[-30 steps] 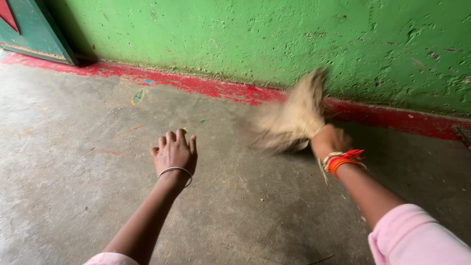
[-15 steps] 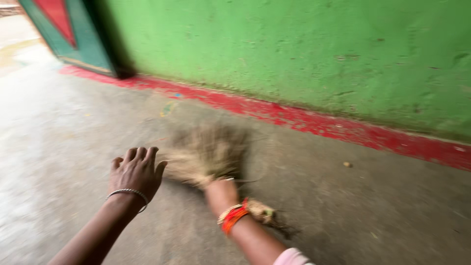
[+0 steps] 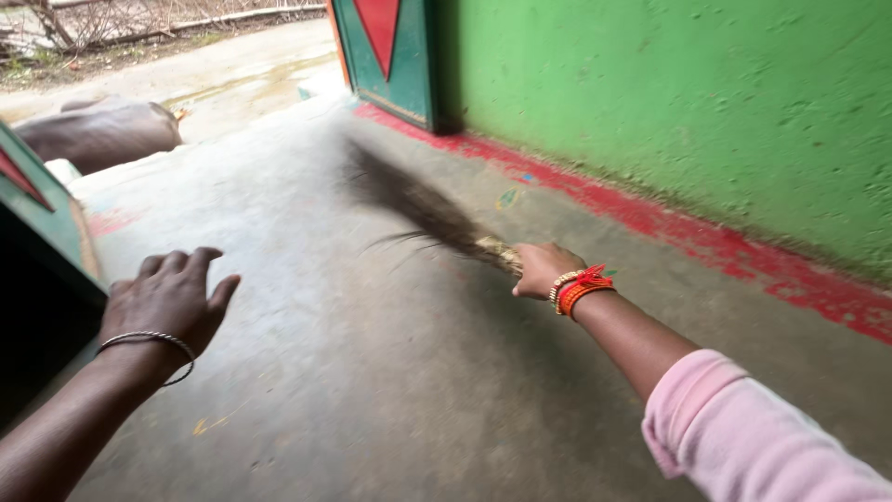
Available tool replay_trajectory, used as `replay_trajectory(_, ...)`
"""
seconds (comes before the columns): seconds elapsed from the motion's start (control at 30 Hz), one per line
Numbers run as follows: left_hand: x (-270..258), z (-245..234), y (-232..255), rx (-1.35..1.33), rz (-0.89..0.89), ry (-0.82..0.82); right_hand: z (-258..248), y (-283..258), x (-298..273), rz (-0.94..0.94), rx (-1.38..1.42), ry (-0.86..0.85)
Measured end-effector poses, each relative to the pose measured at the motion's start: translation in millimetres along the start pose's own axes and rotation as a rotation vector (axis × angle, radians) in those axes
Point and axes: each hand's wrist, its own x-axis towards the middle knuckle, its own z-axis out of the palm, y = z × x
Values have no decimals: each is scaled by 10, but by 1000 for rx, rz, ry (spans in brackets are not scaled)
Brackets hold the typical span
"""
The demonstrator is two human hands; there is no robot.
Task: The person sweeps a concrete floor using a traditional straw broom. They move along a green wall with a red baseboard, gathering dust and debris into a pile.
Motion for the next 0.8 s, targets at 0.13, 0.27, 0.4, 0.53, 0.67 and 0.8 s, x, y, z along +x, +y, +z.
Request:
replay_trajectory(0.13,-139,517,-505,38,-72,-145,558,-505,-28,169,-173,-131)
replay_trajectory(0.27,-393,1192,-658,-3,1,-157,1158,-1386,-508,-242,-383,-301)
replay_trajectory(0.4,-668,1632,-721,-41,42,-208,1261,-2274,-1086,-492,-11,-382)
replay_trajectory(0.53,-617,1703,-920,-127,42,-137,1158,-2738,-880,-711,238,-354)
replay_trajectory(0.67,-693,1696,-1299,-198,-1,114,953,-2658,-359,-698,232,-70)
replay_trajectory(0.8,-900,1715,-1715,-55,-2,32,1037,-2415,-225,-101,99,-19)
